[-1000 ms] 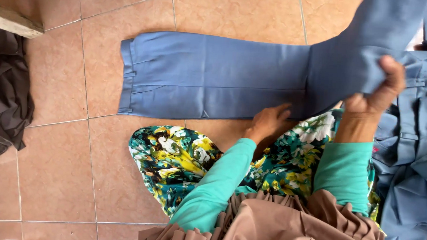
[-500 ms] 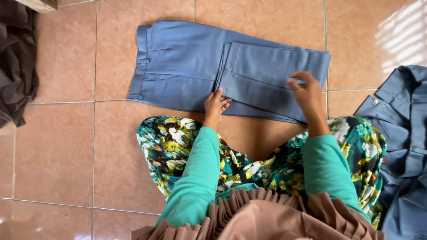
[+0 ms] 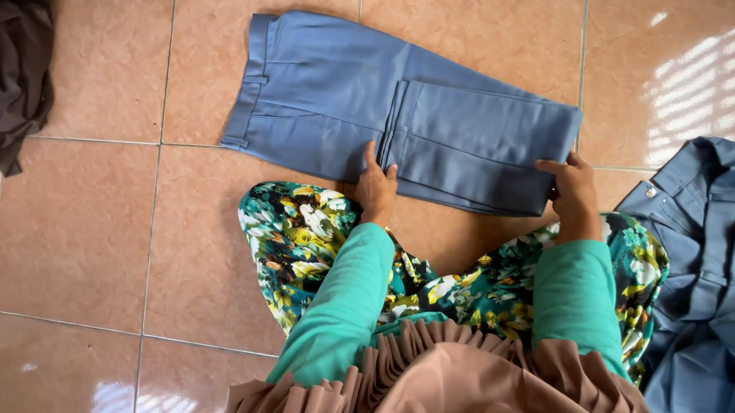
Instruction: Folding blue trousers and stacking them neatly on the floor.
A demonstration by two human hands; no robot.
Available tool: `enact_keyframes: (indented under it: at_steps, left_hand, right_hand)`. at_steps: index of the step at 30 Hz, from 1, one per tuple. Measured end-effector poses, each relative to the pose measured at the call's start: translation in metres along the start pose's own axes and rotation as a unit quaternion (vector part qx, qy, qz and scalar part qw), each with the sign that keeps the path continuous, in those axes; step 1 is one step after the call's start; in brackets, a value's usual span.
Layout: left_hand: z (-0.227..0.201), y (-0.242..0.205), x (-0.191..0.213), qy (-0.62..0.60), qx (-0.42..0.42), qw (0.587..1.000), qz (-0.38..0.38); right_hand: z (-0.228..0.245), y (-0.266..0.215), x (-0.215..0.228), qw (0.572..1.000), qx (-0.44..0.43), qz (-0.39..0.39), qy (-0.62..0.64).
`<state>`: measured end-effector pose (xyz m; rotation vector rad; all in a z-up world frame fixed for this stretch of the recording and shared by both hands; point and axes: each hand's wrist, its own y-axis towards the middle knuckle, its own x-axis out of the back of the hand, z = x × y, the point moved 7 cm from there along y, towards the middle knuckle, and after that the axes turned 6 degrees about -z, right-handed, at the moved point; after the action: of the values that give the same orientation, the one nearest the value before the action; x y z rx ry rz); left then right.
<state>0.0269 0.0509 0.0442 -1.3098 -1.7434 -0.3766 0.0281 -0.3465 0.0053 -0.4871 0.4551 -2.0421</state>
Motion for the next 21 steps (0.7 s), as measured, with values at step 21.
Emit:
enact_keyframes:
  at_steps: [21]
  left_hand:
    - [-0.025, 0.028, -0.148, -0.457, 0.036, 0.847, 0.270]
  right_hand:
    - [0.184, -0.125, -0.099, 0.958, 0.248, 0.116, 0.088]
